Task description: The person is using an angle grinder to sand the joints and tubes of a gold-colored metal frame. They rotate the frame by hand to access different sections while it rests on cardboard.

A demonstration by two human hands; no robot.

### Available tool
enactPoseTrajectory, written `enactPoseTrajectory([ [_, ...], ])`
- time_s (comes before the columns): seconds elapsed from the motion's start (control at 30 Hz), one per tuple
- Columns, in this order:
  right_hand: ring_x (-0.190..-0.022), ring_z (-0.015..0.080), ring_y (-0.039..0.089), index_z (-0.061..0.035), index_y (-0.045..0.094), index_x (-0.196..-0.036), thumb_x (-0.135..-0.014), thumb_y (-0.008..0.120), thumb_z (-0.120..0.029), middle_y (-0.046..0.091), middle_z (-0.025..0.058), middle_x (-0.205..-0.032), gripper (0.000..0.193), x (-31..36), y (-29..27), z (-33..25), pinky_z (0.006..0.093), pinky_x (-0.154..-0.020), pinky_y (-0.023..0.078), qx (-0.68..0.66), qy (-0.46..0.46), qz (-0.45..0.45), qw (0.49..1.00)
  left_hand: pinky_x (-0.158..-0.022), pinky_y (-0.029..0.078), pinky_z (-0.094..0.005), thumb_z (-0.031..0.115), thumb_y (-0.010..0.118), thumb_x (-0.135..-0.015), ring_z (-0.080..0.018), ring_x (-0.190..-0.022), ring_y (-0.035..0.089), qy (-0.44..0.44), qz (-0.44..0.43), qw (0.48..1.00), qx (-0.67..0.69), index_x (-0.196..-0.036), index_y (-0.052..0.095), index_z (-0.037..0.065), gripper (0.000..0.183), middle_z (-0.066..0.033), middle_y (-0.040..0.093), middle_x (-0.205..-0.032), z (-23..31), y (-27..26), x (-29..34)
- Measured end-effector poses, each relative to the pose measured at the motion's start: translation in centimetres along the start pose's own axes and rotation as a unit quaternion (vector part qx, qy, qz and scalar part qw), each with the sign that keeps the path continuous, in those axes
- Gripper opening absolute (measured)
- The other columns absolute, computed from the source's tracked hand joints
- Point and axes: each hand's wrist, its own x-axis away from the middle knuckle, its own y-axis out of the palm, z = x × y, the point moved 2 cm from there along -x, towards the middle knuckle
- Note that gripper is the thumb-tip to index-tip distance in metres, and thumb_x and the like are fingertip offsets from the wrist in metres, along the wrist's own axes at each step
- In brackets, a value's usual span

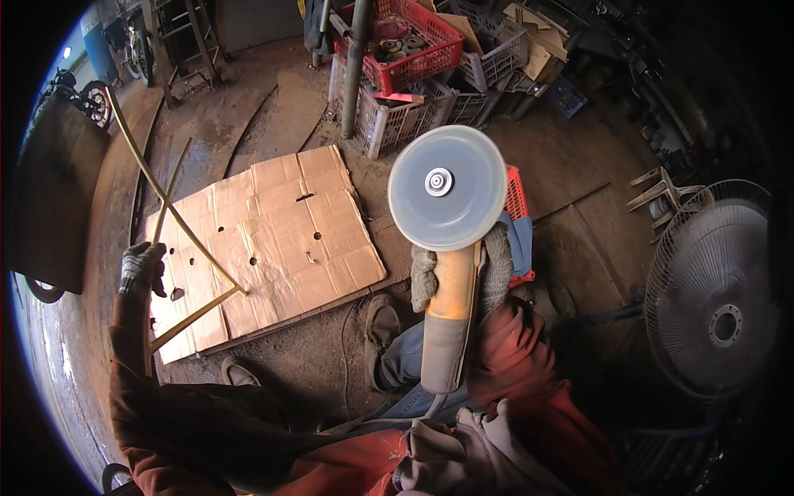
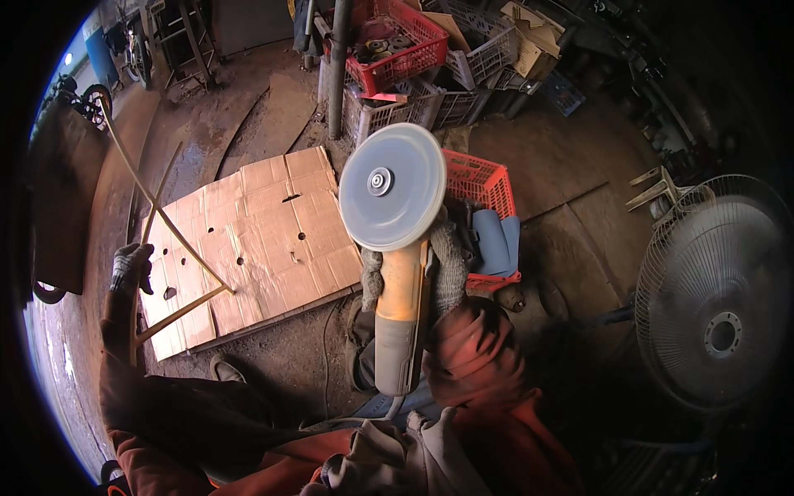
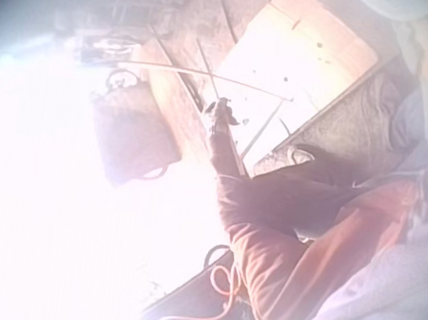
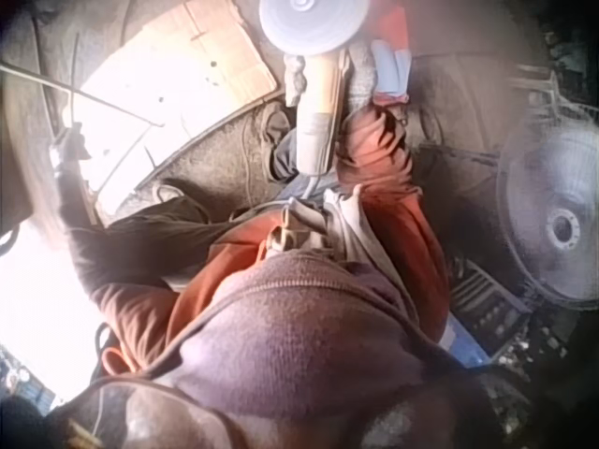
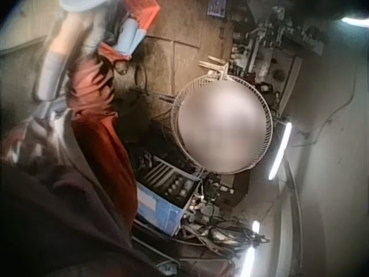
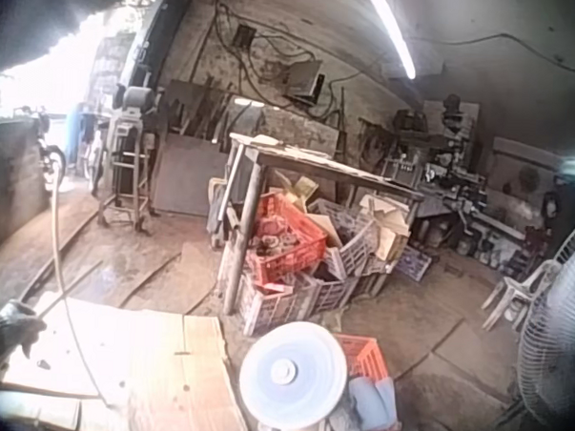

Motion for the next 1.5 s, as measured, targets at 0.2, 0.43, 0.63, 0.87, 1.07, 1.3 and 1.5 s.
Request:
enactPoseTrajectory([
  [0.2,-0.06,0.0361,0.062,0.0025,0.052,-0.117,-0.09,0.044,-0.068,0.059,0.0186,-0.087,0.076,-0.1,0.3,0.4,0.0492,-0.052,0.055,-0.018,0.0,-0.004,1.0,-0.025,0.042,-0.0356,0.025,0.065,-0.089,-0.0195,-0.031,0.047,0.003,-0.001,1.0,-0.01,-0.071,0.056,0.004,0.029,-0.0049,0.049,-0.053,0.8,0.6,0.8],
  [0.43,-0.06,0.0358,0.062,0.0037,0.051,-0.118,-0.09,0.043,-0.069,0.059,0.0187,-0.086,0.078,-0.1,0.8,0.6,0.0493,-0.052,0.055,-0.027,-0.003,-0.011,1.0,-0.024,0.041,-0.0362,0.023,0.066,-0.089,-0.0202,-0.029,0.046,0.002,-0.006,1.0,0.011,-0.073,0.057,0.003,0.028,-0.0058,0.05,-0.053,0.3,0.2,0.2],
  [0.63,-0.06,0.0355,0.061,0.0046,0.05,-0.12,-0.09,0.043,-0.07,0.059,0.0189,-0.086,0.08,-0.2,1.0,0.6,0.0494,-0.052,0.055,-0.029,-0.012,-0.015,0.999,-0.023,0.039,-0.0363,0.021,0.066,-0.089,-0.0195,-0.029,0.045,-0.001,0.0,1.0,0.015,-0.079,0.059,0.001,0.023,-0.006,0.05,-0.054,-0.2,-0.1,-0.3],
  [0.87,-0.061,0.0351,0.061,0.0058,0.05,-0.121,-0.09,0.042,-0.07,0.058,0.0191,-0.085,0.083,0.0,1.3,0.4,0.0495,-0.053,0.055,-0.027,-0.024,-0.018,0.999,-0.023,0.039,-0.0357,0.021,0.066,-0.089,-0.0184,-0.03,0.044,0.0,0.004,1.0,0.011,-0.082,0.06,0.001,0.023,-0.0055,0.05,-0.054,-0.1,0.1,-0.2],
  [1.07,-0.061,0.0346,0.061,0.0059,0.049,-0.124,-0.089,0.042,-0.072,0.058,0.0188,-0.085,0.085,0.2,3.7,0.1,0.0495,-0.053,0.055,-0.077,-0.022,0.005,0.997,-0.025,0.042,-0.0361,0.025,0.065,-0.089,-0.0202,-0.03,0.046,0.005,0.001,1.0,-0.004,-0.073,0.057,0.002,0.029,-0.0055,0.049,-0.053,0.5,0.3,0.4],
  [1.3,-0.047,0.0311,0.058,-0.0024,0.054,-0.116,-0.099,0.033,-0.061,0.062,0.0165,-0.082,0.064,-0.5,1.4,0.6,0.0425,-0.041,0.053,-0.038,0.021,0.057,0.997,-0.024,0.04,-0.0353,0.021,0.066,-0.088,-0.018,-0.03,0.044,0.004,0.005,1.0,0.014,-0.082,0.06,0.001,0.022,-0.005,0.051,-0.054,-0.1,-0.4,-0.2],
  [1.5,-0.065,0.036,0.062,0.0036,0.049,-0.126,-0.089,0.04,-0.071,0.058,0.0186,-0.089,0.084,-0.1,-3.5,1.2,0.0556,-0.056,0.054,-0.035,-0.015,0.002,0.999,-0.024,0.04,-0.0347,0.021,0.066,-0.089,-0.0177,-0.03,0.044,0.002,-0.012,1.0,0.019,-0.082,0.061,0.0,0.022,-0.0049,0.051,-0.053,-0.1,0.8,-0.3],
])
